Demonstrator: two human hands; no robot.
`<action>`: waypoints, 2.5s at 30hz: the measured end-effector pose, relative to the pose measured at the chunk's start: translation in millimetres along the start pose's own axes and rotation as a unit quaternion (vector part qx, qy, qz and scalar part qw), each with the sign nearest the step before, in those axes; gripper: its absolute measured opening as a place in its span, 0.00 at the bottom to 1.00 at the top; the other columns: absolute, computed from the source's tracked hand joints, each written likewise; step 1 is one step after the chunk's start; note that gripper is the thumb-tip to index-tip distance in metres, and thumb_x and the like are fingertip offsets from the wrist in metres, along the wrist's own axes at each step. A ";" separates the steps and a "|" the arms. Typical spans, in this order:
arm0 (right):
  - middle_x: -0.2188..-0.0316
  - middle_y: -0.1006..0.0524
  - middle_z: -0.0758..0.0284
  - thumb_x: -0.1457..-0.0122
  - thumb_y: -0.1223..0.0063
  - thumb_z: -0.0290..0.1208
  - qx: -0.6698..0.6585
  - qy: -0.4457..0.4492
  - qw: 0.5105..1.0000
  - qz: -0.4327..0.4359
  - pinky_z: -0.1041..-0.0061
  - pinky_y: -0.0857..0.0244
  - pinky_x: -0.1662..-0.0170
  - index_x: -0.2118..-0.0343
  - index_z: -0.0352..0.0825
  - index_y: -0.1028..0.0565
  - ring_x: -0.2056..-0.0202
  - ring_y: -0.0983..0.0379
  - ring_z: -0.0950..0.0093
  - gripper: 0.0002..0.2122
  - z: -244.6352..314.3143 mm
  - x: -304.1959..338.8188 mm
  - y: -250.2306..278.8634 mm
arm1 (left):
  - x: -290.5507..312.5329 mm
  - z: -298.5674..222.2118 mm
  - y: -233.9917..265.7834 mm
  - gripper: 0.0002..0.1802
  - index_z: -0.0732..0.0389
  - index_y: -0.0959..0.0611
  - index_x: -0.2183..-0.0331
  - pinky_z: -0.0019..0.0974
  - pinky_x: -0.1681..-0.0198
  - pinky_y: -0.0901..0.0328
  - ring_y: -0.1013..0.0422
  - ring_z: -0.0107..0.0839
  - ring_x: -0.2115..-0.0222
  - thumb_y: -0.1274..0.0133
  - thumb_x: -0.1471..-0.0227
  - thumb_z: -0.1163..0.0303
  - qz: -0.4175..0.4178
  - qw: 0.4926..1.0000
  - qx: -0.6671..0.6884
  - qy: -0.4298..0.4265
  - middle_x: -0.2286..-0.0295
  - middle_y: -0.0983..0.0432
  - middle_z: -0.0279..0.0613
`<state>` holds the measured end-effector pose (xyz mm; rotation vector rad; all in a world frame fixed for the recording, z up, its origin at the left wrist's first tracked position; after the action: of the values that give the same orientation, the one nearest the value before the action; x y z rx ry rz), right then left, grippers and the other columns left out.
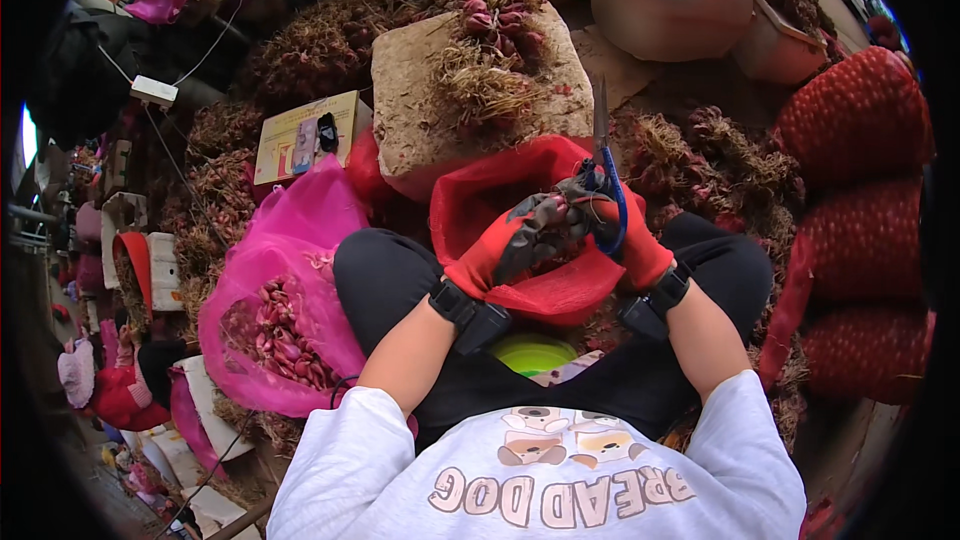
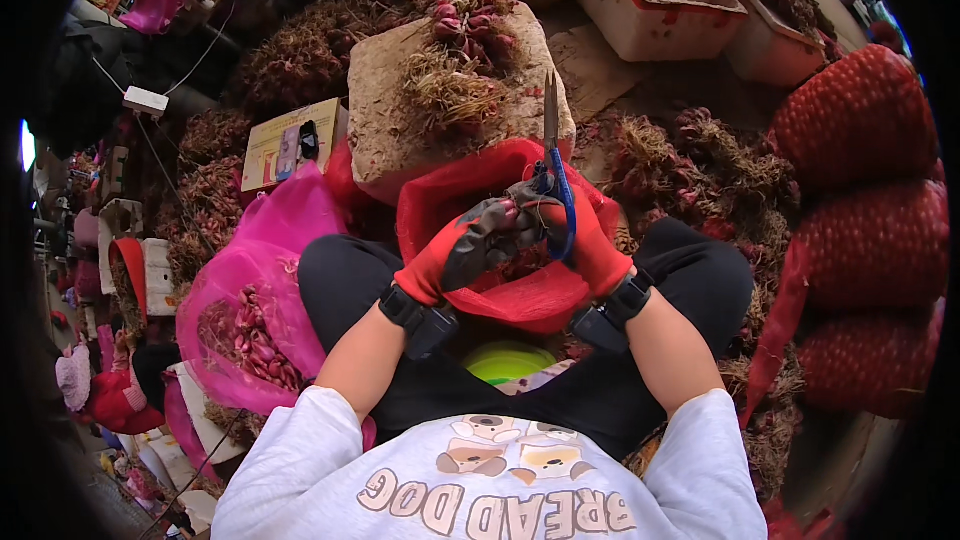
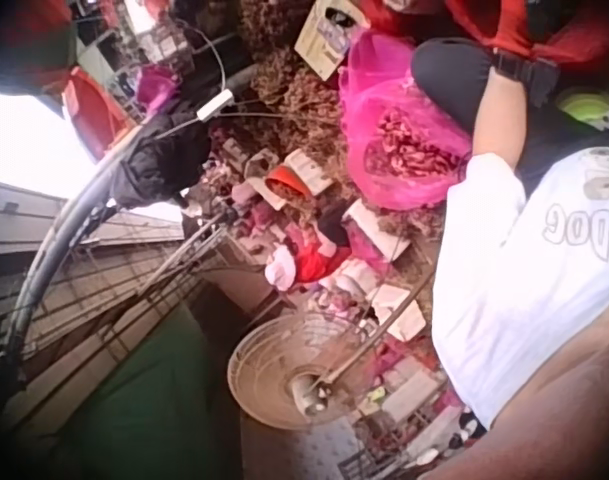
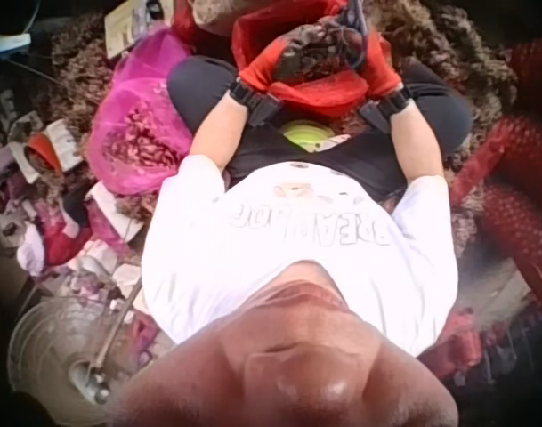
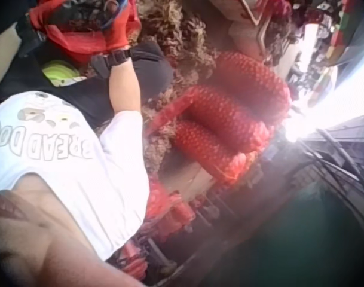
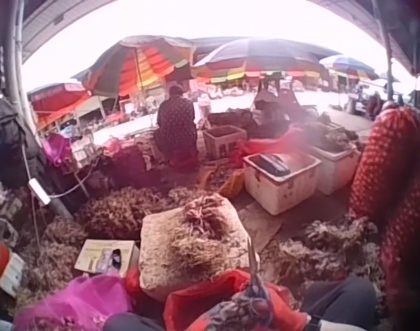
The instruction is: Trimming the roots and stalks of red shallots using blue scissors and placing them into a red mesh bag.
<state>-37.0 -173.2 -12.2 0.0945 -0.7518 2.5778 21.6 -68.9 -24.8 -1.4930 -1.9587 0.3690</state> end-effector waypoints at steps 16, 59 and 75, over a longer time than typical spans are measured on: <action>0.71 0.25 0.69 0.47 0.46 0.28 0.016 -0.039 0.998 -0.040 0.81 0.32 0.71 0.61 0.31 0.28 0.72 0.27 0.80 0.11 -2.7 1.3 7.6 | -9.4 -9.8 35.0 0.19 0.60 0.31 0.51 0.28 0.62 0.31 0.29 0.25 0.62 0.50 0.45 0.72 -0.089 0.988 -0.028 -0.123 0.60 0.29 0.35; 0.75 0.24 0.64 0.52 0.42 0.46 0.569 0.073 0.819 -0.025 0.68 0.35 0.68 0.70 0.40 0.25 0.71 0.26 0.63 0.15 27.9 49.7 7.4 | 2.6 -39.1 42.5 0.23 0.58 0.32 0.49 0.29 0.64 0.31 0.30 0.21 0.67 0.48 0.47 0.74 -0.117 0.970 -0.036 -0.211 0.63 0.29 0.31; 0.83 0.27 0.67 0.49 0.44 0.35 0.555 0.160 0.815 -0.046 0.74 0.38 0.75 0.72 0.38 0.24 0.80 0.30 0.74 0.07 10.4 45.9 14.7 | 4.4 -33.1 43.9 0.19 0.61 0.28 0.53 0.29 0.59 0.33 0.31 0.21 0.65 0.48 0.48 0.77 -0.096 0.982 -0.034 -0.157 0.63 0.27 0.32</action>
<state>-85.3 -171.2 -2.1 0.0420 0.9088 2.4716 75.2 -56.1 -23.5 -1.3339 -2.3641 0.4800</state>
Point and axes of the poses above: each hand's wrist, its own x-axis away from the middle knuckle, its own y-axis out of the back of the hand, z = x × y, the point moved 7 cm from there along -x, towards the middle knuckle
